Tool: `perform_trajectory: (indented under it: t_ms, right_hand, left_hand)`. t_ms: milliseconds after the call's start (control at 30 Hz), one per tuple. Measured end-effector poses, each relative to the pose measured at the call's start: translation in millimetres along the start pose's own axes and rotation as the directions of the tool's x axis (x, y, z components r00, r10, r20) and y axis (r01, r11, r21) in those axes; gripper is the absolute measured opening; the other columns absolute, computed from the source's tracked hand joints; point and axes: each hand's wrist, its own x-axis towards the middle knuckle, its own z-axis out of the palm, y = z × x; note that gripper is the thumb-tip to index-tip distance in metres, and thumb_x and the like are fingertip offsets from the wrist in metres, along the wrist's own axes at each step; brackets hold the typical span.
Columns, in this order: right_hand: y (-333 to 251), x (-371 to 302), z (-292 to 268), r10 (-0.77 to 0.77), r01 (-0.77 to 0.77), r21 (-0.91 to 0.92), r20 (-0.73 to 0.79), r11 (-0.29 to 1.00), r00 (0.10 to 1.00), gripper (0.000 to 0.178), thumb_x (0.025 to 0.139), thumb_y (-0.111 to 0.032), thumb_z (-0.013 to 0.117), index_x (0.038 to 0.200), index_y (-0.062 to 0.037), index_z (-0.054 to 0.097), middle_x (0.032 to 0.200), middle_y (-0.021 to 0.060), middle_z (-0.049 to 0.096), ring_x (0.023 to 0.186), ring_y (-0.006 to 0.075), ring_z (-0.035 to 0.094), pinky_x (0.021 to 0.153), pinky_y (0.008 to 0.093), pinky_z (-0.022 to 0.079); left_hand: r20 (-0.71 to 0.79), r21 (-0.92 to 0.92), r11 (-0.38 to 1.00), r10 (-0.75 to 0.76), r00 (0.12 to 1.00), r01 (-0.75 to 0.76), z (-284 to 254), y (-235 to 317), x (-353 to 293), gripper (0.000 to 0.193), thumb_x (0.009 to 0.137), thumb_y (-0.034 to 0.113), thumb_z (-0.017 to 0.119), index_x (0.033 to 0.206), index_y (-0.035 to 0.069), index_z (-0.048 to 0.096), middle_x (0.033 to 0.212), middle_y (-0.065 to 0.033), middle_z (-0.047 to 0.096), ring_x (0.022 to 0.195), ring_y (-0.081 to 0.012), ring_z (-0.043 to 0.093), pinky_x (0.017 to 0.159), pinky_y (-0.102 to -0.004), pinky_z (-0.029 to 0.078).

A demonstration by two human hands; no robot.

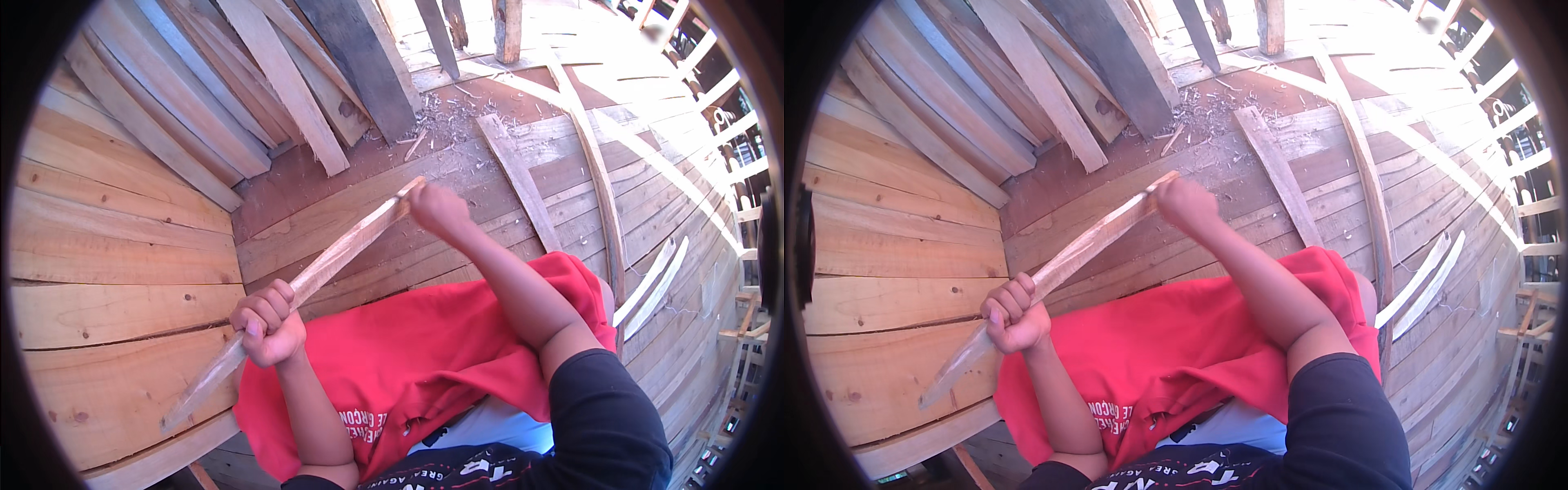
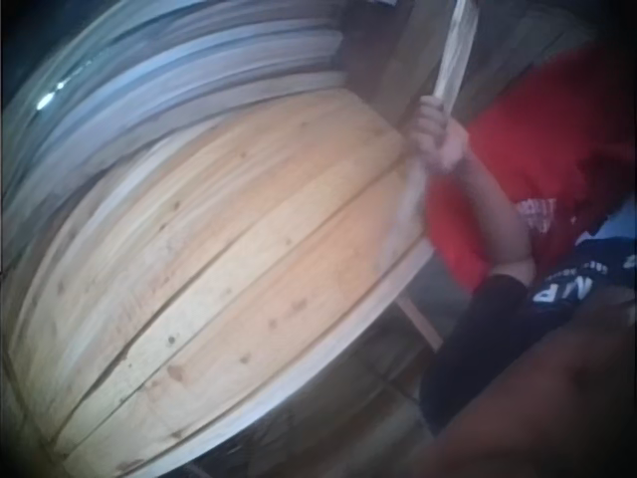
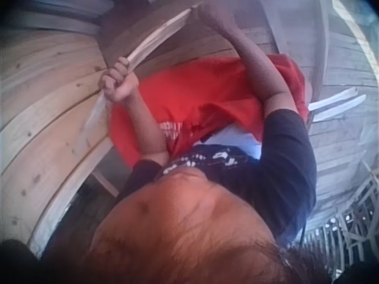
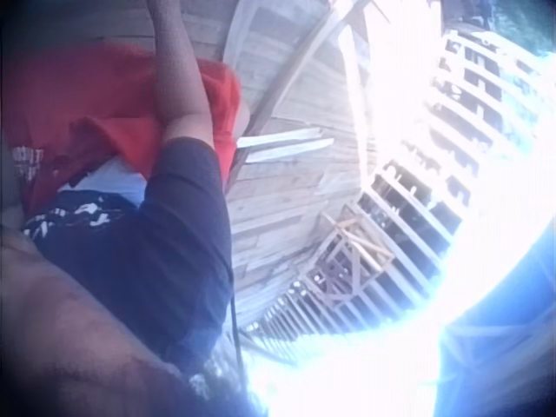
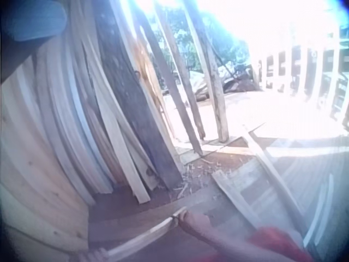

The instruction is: The person carves a long, thin piece of wood using a knife. They hold the wood with their left hand and use the knife in their right hand to shave off thin layers of wood, creating shavings that fall onto a red cloth below. The person repeatedly adjusts their grip and the angle of the knife to shape the wood.

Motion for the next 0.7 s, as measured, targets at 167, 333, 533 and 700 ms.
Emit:
perform_trajectory:
  t_ms: [167, 333, 533, 700]
  right_hand:
    - [8.7, 12.5, -2.6, -0.032, 0.039, -0.072, 0.091, 0.997, 0.995, 0.046, 0.095, -0.03, 0.034, 0.085, 0.0041, 0.063, 0.086, 0.0278, 0.066, 0.078, 0.0493, 0.064, 0.078, 0.0569, 0.051]
    - [44.2, 23.3, 4.7, 0.115, -0.117, 0.023, 0.082, 0.993, 0.99, 0.045, 0.095, -0.029, 0.034, 0.09, 0.006, 0.062, 0.092, 0.0289, 0.065, 0.081, 0.049, 0.064, 0.081, 0.0559, 0.05]
    - [-25.1, -7.4, -7.5, -0.015, 0.015, 0.001, 0.025, 1.0, 1.0, 0.04, 0.093, -0.027, 0.042, 0.07, -0.0002, 0.062, 0.071, 0.0226, 0.065, 0.071, 0.0414, 0.067, 0.06, 0.0518, 0.054]
    - [-14.6, -3.5, 21.9, -0.086, 0.084, -0.024, -0.077, 0.996, 0.993, 0.046, 0.094, -0.029, 0.043, 0.068, 0.0022, 0.065, 0.074, 0.0294, 0.064, 0.069, 0.0426, 0.066, 0.063, 0.0534, 0.054]
  left_hand:
    - [0.011, -0.009, 1.0, -0.013, 1.0, 0.013, 4.1, 3.2, 1.1, 0.041, 0.083, 0.016, 0.052, 0.057, 0.015, 0.021, 0.044, 0.0029, 0.023, 0.041, -0.0114, 0.016, 0.048, -0.0314, 0.021]
    - [0.029, -0.029, 0.999, -0.016, 0.999, 0.017, -1.0, -3.0, 3.3, 0.039, 0.082, 0.015, 0.052, 0.057, 0.015, 0.022, 0.044, 0.0026, 0.023, 0.041, -0.0113, 0.017, 0.048, -0.0318, 0.022]
    - [-0.129, 0.02, 1.0, 0.01, 0.992, -0.008, -1.4, -1.0, -3.5, 0.038, 0.085, 0.017, 0.048, 0.058, 0.016, 0.021, 0.045, 0.0029, 0.02, 0.043, -0.0113, 0.015, 0.051, -0.031, 0.021]
    - [-0.234, 0.035, 0.999, -0.011, 0.972, 0.019, -2.7, -2.9, -5.8, 0.038, 0.088, 0.018, 0.043, 0.059, 0.016, 0.019, 0.047, 0.0028, 0.018, 0.046, -0.0114, 0.014, 0.052, -0.0309, 0.021]
